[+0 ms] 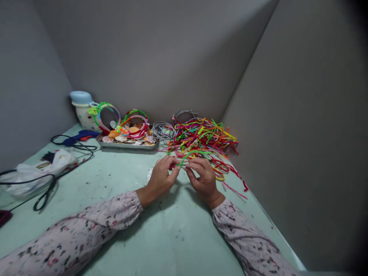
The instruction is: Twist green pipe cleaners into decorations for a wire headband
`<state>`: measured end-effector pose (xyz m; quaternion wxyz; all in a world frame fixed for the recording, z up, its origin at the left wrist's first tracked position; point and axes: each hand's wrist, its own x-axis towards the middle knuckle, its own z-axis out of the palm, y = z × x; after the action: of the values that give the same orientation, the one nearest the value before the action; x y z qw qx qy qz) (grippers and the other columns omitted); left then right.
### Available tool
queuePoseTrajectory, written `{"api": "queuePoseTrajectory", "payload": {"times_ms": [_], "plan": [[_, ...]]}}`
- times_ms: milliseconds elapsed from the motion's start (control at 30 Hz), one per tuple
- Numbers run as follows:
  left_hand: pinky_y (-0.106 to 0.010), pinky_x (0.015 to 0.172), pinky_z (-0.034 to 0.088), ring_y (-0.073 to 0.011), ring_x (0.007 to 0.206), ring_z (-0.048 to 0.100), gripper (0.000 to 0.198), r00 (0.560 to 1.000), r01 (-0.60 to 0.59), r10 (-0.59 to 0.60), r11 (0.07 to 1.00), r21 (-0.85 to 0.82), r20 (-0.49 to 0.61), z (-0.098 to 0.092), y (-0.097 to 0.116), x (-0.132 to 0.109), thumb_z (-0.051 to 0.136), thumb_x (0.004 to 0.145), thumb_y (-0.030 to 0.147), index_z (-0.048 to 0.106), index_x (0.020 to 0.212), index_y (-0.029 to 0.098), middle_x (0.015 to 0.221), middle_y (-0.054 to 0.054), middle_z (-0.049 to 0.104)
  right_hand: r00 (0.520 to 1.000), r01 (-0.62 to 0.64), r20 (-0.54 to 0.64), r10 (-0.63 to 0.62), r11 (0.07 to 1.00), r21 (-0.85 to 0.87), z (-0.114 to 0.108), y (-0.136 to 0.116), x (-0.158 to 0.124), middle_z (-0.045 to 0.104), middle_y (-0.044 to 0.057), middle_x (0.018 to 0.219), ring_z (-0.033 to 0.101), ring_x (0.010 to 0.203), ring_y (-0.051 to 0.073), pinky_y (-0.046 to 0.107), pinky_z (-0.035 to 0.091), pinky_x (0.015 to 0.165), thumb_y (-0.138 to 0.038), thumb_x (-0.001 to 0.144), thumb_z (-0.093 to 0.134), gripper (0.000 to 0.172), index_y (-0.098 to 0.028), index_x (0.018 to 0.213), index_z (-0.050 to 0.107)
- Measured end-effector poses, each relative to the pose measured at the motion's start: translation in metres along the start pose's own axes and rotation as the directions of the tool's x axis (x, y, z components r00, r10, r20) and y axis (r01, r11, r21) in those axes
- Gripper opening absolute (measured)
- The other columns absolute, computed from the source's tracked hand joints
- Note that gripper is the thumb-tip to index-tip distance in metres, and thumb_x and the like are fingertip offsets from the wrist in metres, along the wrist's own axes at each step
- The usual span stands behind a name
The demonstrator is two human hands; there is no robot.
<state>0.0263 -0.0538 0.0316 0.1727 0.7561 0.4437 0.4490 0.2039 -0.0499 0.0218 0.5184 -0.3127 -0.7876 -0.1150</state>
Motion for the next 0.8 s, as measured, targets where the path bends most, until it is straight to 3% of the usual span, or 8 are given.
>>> {"api": "queuePoseTrajectory", "payload": {"times_ms": [333,800], "plan": [[-0.032,0.079,0.043,-0.0181,0.088,0.055,0.009,0.999,0.0,0.004,0.996,-0.085,0.054,-0.0029,0.0049,-0.0004,0.048,0.088,0.02,0.058,0.089,0.018,0.092,-0.004,0.061,0.999,0.013,0.029,-0.013,1.0,-0.016,0.0023,-0.0003,-0.0015,0.067,0.005,0.093,0.061,0.089,0.02,0.037,0.052,0.078,-0.014,0.085,0.063,0.018,-0.025,0.099,0.066],[-0.032,0.08,0.045,-0.0185,0.089,0.057,0.014,0.999,0.011,-0.005,0.993,-0.116,0.047,-0.0021,0.0063,-0.0016,0.048,0.09,0.022,0.06,0.093,0.018,0.093,-0.005,0.063,1.0,0.019,0.019,-0.019,1.0,-0.01,0.0011,0.0007,-0.0028,0.066,0.005,0.093,0.061,0.09,0.02,0.038,0.051,0.078,-0.014,0.085,0.063,0.021,-0.027,0.101,0.067]]}}
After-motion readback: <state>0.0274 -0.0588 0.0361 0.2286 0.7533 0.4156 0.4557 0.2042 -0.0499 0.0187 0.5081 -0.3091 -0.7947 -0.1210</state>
